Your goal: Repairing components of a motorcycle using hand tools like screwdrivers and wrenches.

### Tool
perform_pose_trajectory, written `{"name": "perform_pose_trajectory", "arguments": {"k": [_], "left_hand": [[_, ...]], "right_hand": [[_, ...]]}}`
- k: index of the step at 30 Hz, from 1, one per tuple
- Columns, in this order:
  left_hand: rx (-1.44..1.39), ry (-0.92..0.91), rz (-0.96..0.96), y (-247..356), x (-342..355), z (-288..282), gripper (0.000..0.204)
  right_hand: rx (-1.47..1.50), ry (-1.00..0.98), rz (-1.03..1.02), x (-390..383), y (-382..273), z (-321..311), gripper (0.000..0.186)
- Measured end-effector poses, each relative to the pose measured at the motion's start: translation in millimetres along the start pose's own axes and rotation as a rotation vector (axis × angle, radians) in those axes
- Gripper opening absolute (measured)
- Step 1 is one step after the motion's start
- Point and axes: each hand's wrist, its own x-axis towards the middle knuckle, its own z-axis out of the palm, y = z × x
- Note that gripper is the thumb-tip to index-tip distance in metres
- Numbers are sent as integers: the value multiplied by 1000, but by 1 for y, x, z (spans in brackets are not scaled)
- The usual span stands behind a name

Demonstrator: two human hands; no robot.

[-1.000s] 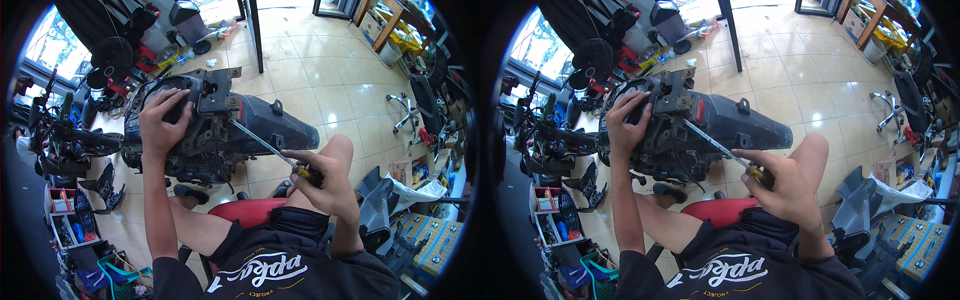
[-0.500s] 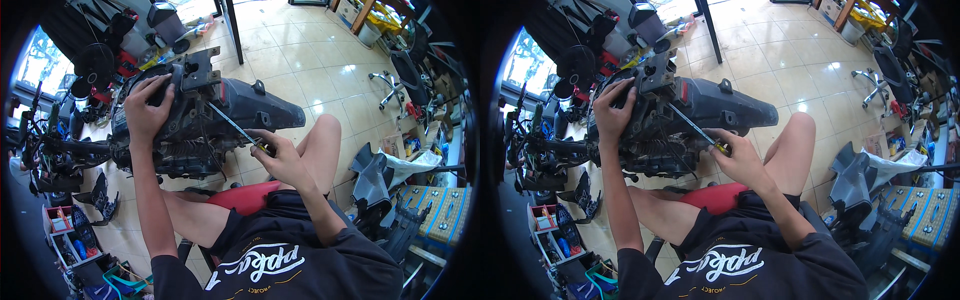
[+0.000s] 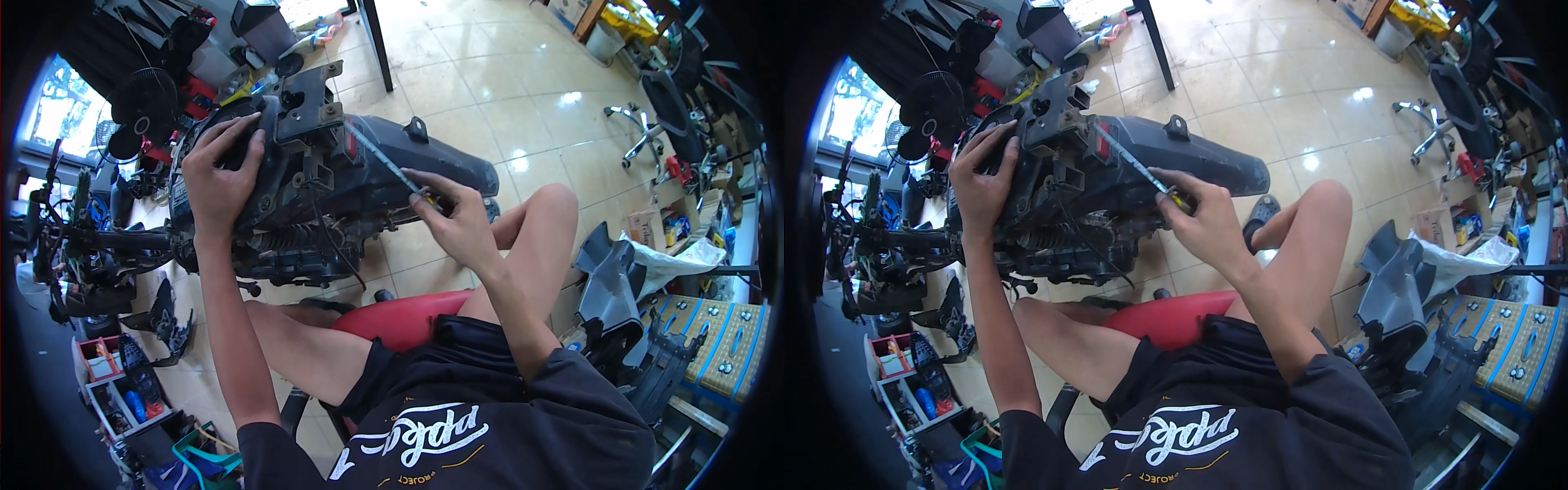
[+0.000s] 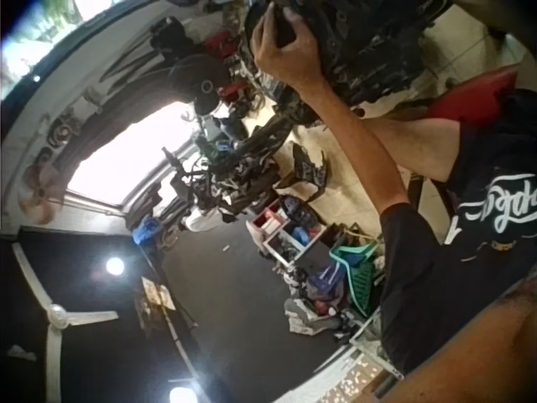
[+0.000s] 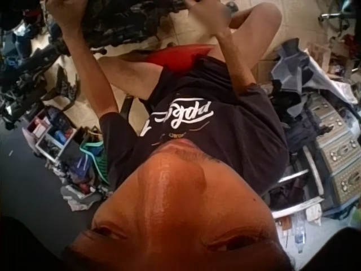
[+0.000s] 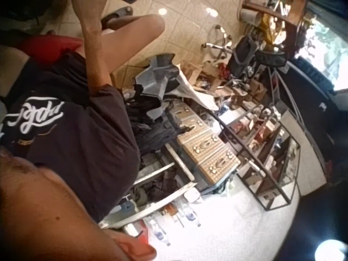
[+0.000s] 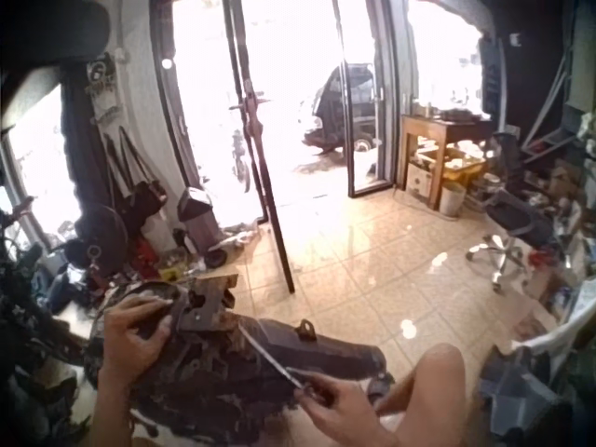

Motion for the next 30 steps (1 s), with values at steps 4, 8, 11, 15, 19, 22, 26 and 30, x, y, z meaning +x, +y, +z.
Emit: {"name": "perform_pose_trajectory", "arguments": {"k": [4,8,11,15,19,22,26,30], "left_hand": [[28,-9,5,-3,1,1,25],[25,-28,-35,-2,2,7,24],[42,-30,-31,-7,2,10,25],[82,-26,-13,-10,2,12,25],[119,-19,-13,-12,1,10,25],[103,-15,-7,-11,2,10,25],[101,-14,-11,-10,1,12,25],[102,-11,-7,-8,-1,10,24]], "right_hand": [[132,9,43,-24,17,28,41],[473,-55,224,-29,9,34,40],[781,-138,428,-12,-9,28,42],[969,-209,501,-23,-27,45,49],[1149,-255,511,-45,-37,58,53],[1208,-206,553,-34,-42,55,54],[1252,-139,625,-11,-34,50,52],[1125,-98,599,-33,-29,55,48]]}}
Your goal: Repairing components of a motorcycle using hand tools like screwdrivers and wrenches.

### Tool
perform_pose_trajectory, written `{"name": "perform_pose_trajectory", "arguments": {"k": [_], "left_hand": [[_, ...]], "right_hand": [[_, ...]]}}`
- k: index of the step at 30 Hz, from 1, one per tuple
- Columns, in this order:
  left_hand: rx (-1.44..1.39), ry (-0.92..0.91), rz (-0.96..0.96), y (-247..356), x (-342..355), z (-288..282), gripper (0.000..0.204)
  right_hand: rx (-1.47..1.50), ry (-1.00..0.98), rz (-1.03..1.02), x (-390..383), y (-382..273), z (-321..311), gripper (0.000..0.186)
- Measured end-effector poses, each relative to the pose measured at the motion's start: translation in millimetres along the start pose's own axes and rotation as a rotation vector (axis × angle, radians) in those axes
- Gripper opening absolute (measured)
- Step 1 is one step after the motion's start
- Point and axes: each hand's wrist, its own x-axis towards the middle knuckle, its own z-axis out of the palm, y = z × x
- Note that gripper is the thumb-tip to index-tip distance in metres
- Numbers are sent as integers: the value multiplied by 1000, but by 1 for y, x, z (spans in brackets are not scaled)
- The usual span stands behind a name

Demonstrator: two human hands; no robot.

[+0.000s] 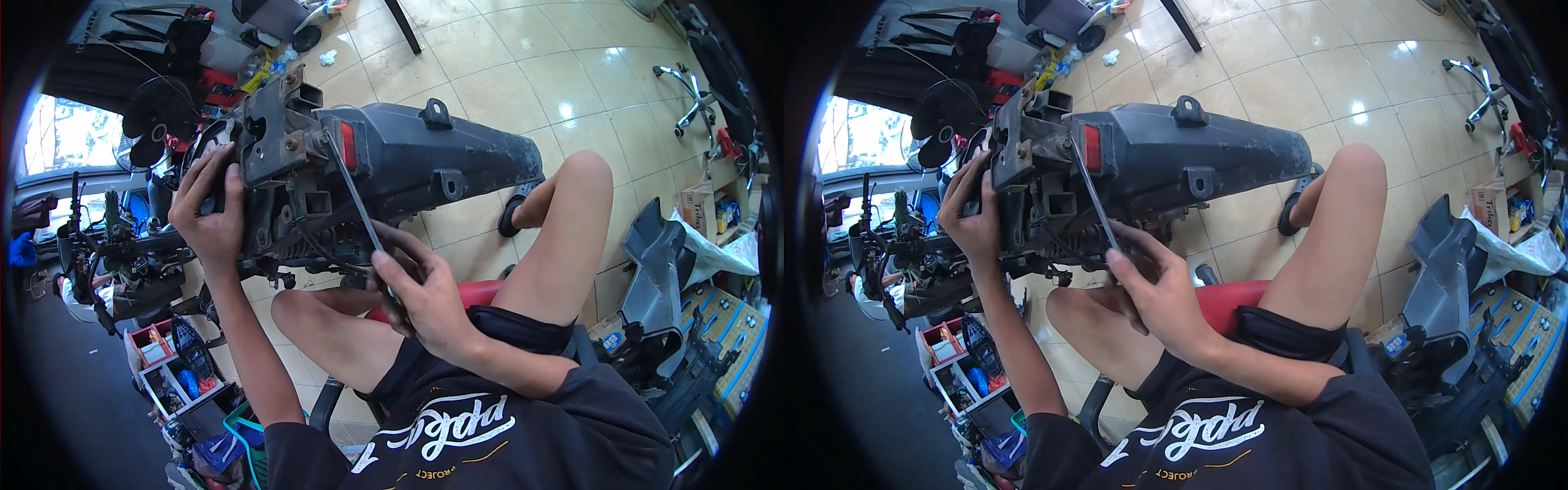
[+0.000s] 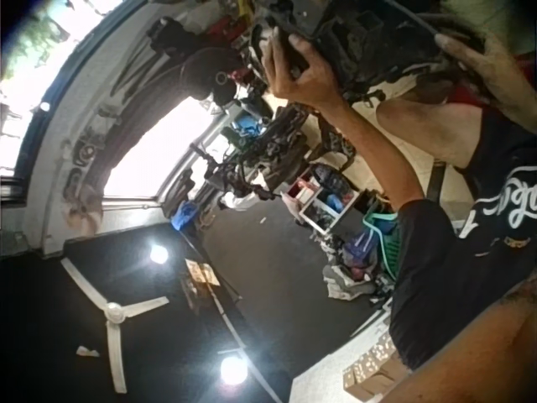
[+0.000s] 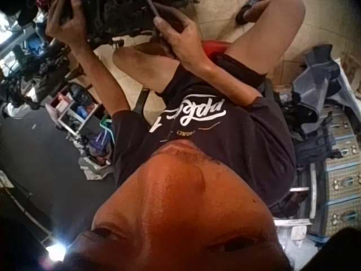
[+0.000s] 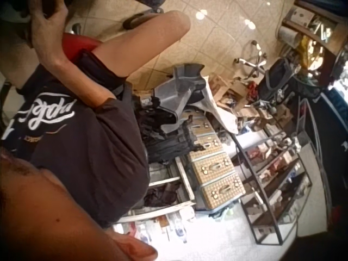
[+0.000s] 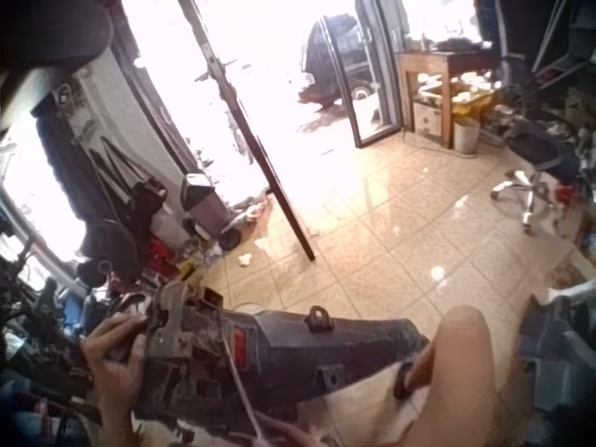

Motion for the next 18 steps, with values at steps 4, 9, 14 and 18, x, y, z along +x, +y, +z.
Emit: {"name": "perform_pose_trajectory", "arguments": {"k": [4,9,14,18], "left_hand": [[-23,8,6,2,2,-1,24],[-42,25,23,-2,1,0,24],[-48,36,10,-4,-2,0,24],[-63,36,-5,-1,0,0,24]], "right_hand": [[-235,129,-167,-5,11,-15,43],[-352,122,-245,-5,-7,-13,47],[-187,67,-33,-26,-11,5,46],[-102,64,64,-29,-18,20,48]]}}
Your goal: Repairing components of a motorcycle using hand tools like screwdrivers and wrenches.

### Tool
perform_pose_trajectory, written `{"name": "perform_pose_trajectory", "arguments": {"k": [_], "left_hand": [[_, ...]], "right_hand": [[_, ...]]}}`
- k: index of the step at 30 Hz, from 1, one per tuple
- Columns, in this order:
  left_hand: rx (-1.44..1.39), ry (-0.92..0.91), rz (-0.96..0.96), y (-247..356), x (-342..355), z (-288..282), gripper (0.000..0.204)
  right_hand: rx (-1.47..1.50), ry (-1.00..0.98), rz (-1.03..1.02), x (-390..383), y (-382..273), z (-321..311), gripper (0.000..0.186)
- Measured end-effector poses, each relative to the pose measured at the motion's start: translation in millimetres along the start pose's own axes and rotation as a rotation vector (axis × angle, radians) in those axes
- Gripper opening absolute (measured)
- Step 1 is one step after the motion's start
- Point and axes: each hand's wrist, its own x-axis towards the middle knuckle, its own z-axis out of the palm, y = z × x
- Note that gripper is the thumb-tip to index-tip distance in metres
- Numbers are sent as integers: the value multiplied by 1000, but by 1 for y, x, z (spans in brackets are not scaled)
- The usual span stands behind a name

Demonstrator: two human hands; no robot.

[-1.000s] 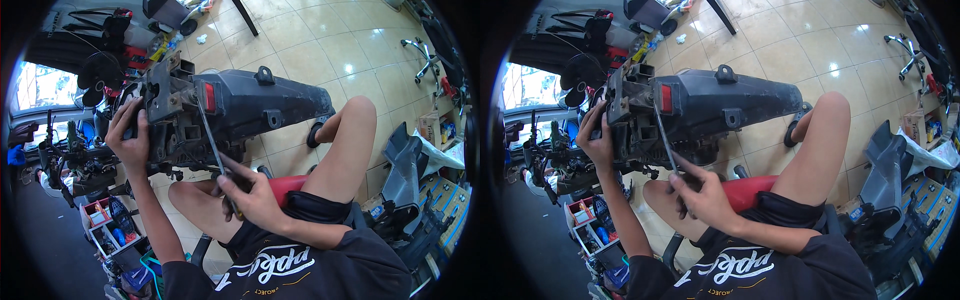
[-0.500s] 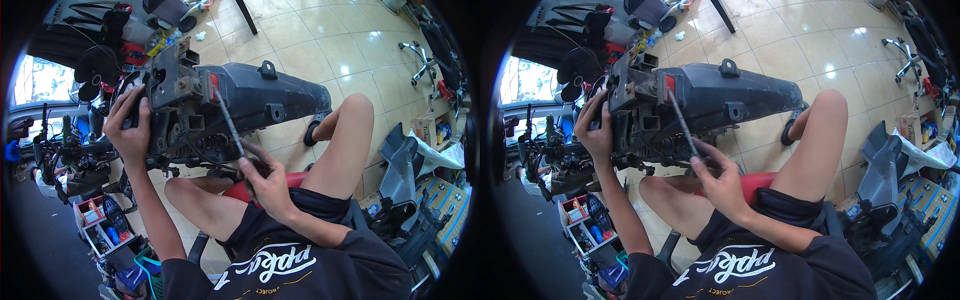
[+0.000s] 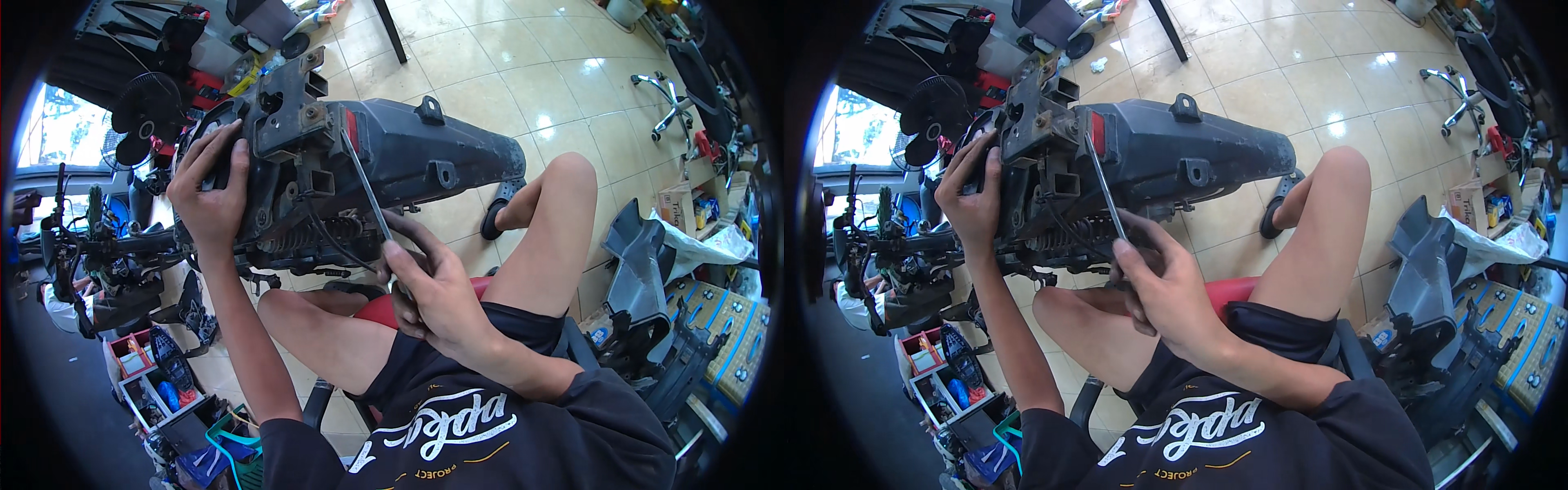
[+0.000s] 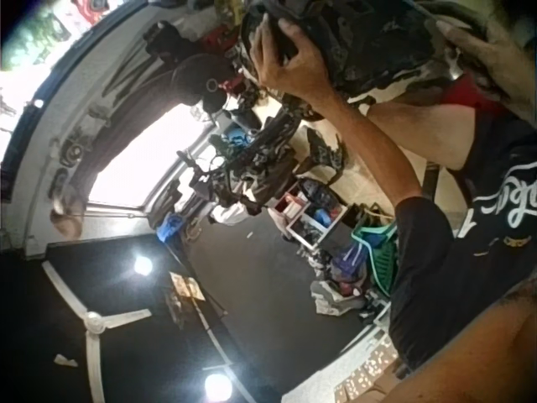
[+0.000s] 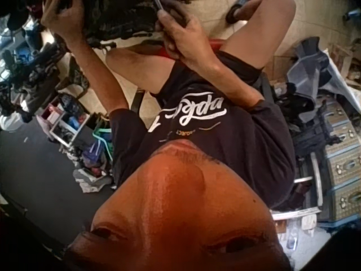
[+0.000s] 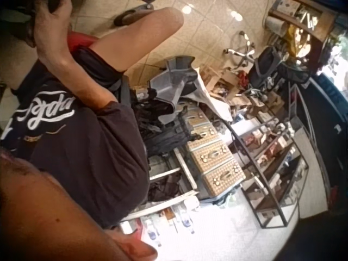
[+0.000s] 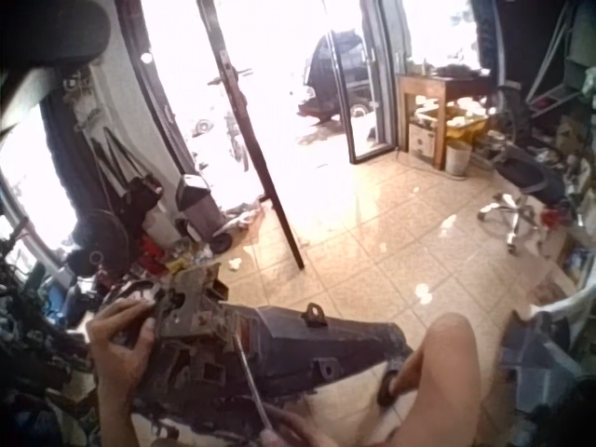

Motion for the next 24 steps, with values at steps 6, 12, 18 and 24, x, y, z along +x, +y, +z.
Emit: {"name": "perform_pose_trajectory", "arguments": {"k": [6,12,18,24], "left_hand": [[-22,0,15,-1,0,-1,25],[-23,6,20,0,0,-1,24],[-31,13,-3,3,-1,-5,25],[-36,32,12,1,-1,1,25]], "right_hand": [[281,-52,34,36,-13,24,34],[320,-40,109,-10,17,29,34],[275,-43,42,32,-2,17,31],[237,-49,140,-3,24,16,33]]}}
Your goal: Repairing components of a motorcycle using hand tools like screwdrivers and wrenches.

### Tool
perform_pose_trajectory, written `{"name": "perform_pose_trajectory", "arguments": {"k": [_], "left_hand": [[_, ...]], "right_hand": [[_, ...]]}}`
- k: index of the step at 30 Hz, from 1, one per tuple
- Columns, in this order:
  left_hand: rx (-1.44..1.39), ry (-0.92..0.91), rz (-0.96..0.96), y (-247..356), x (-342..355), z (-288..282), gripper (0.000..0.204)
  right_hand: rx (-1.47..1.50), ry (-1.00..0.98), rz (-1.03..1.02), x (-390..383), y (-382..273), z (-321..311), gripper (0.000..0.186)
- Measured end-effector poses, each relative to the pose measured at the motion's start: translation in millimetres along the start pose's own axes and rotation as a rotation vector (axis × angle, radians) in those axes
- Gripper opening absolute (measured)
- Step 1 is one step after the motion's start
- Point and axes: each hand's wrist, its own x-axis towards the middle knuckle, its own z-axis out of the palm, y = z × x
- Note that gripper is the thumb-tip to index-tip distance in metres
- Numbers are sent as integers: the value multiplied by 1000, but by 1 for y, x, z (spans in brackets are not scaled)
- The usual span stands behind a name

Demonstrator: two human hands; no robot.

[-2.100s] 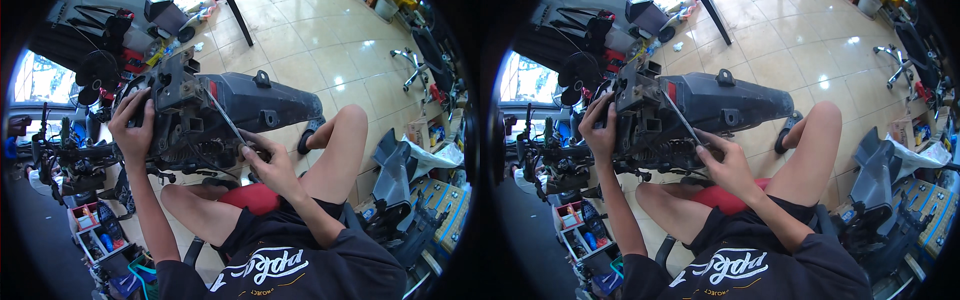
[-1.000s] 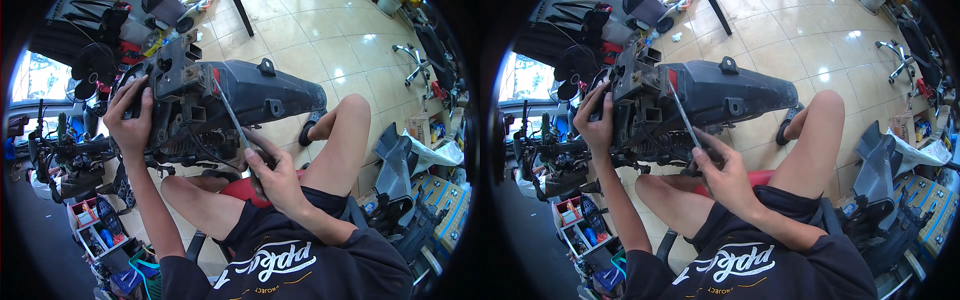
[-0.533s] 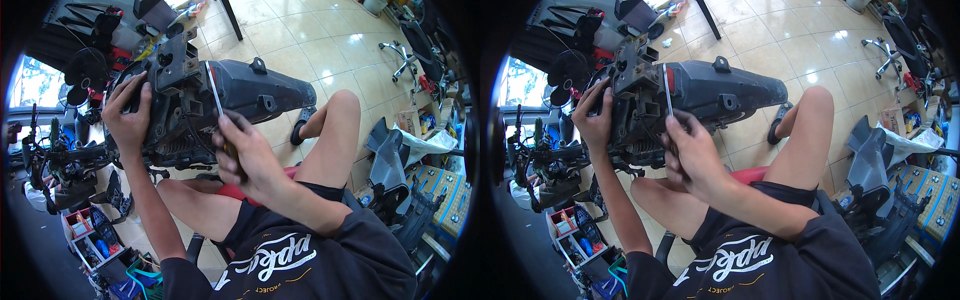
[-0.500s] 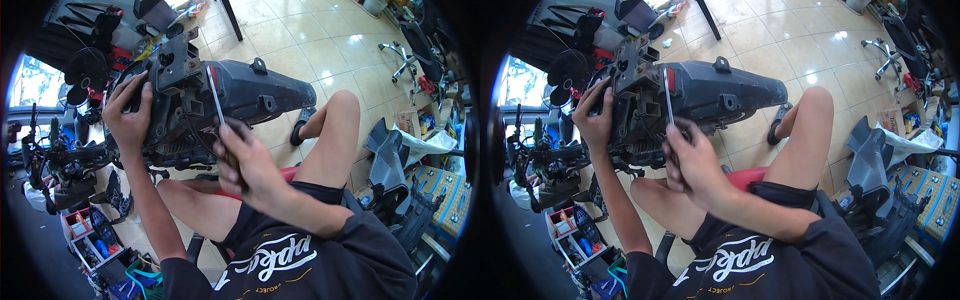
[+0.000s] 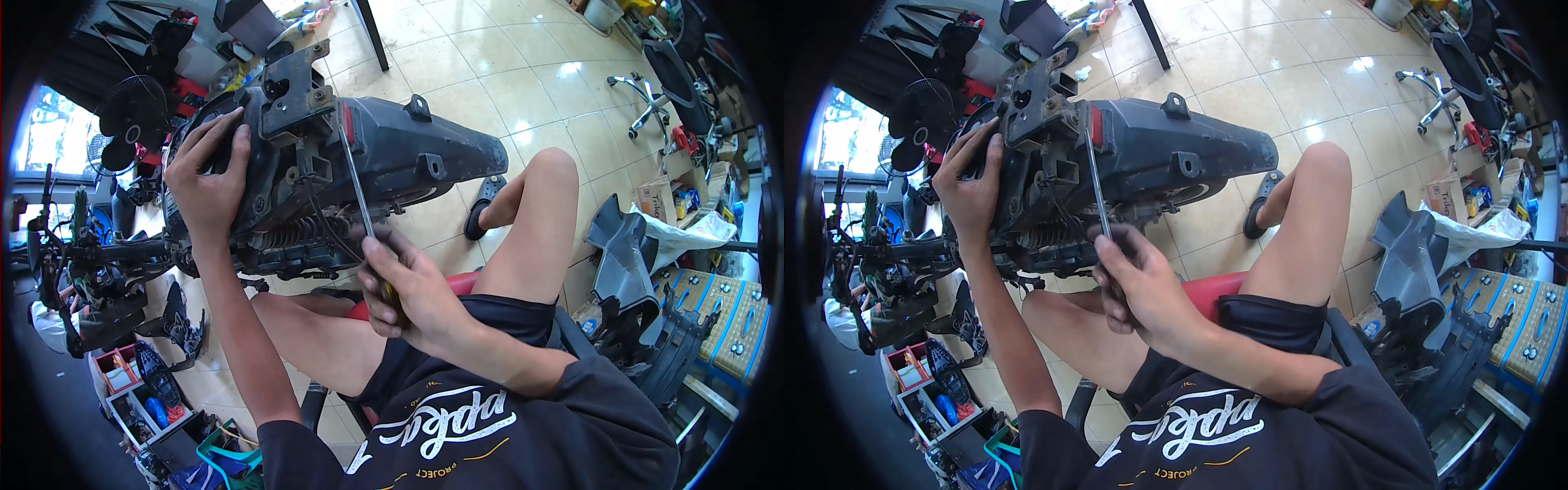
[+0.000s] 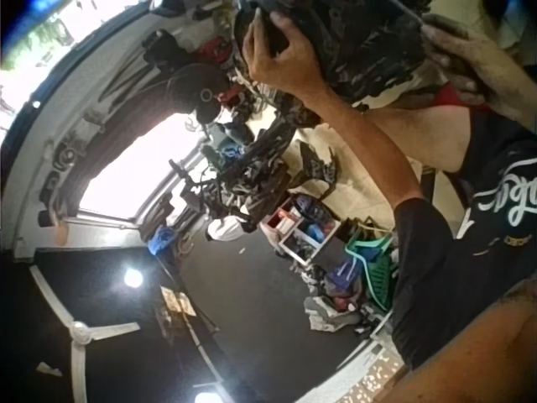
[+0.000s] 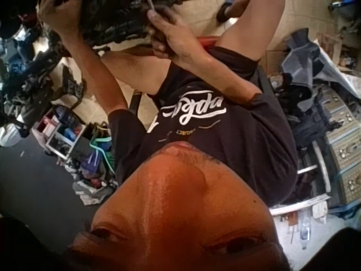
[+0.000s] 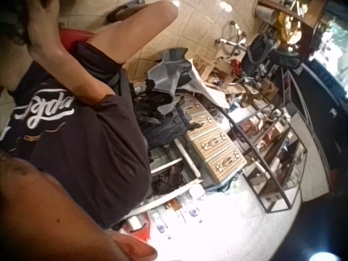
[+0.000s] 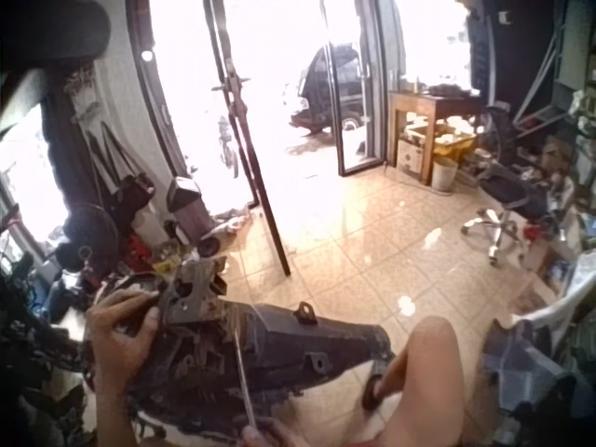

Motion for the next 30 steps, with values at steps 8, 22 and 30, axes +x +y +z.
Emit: {"name": "perform_pose_trajectory", "arguments": {"k": [8,22,30], "left_hand": [[-8,-7,-11,2,1,-3,25],[29,-29,1,5,2,-5,24],[52,-33,-36,0,0,0,26]], "right_hand": [[135,-137,-32,37,-40,5,27],[4,138,-354,31,-71,-69,28],[-92,320,-330,26,-67,-92,25]]}}
